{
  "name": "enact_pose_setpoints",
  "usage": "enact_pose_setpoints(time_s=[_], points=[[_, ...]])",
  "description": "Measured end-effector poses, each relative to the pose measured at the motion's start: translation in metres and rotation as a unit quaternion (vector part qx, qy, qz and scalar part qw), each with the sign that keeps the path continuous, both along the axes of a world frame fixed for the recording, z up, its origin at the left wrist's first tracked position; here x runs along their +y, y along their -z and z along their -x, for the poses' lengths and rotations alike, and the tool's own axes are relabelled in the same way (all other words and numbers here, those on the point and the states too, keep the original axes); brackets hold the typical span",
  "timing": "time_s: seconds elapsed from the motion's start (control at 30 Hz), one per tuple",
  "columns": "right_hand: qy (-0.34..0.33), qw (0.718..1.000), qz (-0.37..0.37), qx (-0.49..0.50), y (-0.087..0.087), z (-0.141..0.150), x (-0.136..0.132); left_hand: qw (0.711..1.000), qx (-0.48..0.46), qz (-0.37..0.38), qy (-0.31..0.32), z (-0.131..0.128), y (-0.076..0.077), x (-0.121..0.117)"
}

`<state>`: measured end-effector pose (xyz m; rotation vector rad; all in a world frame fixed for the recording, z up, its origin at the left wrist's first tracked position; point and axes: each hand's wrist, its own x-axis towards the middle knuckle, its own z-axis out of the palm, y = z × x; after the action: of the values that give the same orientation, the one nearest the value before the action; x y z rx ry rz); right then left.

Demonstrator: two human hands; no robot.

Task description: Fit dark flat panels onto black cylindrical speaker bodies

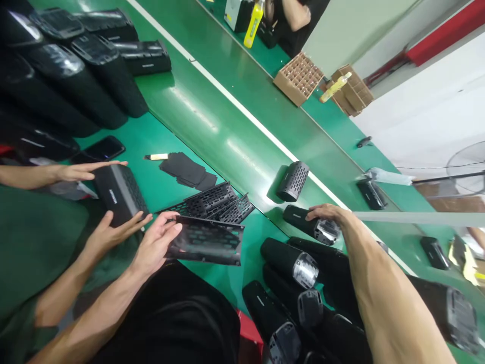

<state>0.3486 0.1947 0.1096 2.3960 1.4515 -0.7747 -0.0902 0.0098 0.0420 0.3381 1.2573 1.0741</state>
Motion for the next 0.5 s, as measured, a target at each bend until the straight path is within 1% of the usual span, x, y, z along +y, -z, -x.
enact_pose_setpoints(time_s=[0.1, 0.17, 0.3, 0.5], points=[[-0.045, 0.993, 0.110, 0.013, 0.010, 0.015, 0.008, 1.000, 0.006, -0.005, 0.006, 0.005, 0.000, -0.007], [-0.083, 0.985, 0.153, 0.018, 0.020, 0.027, 0.010, 1.000, 0.009, -0.007, 0.010, 0.009, 0.001, -0.014], [-0.156, 0.968, 0.196, 0.003, 0.033, 0.046, 0.008, 1.000, 0.010, -0.013, 0.016, 0.013, 0.004, -0.024], [-0.228, 0.942, 0.245, -0.022, 0.033, 0.068, 0.009, 0.999, -0.001, -0.009, 0.045, 0.008, 0.004, -0.031]])
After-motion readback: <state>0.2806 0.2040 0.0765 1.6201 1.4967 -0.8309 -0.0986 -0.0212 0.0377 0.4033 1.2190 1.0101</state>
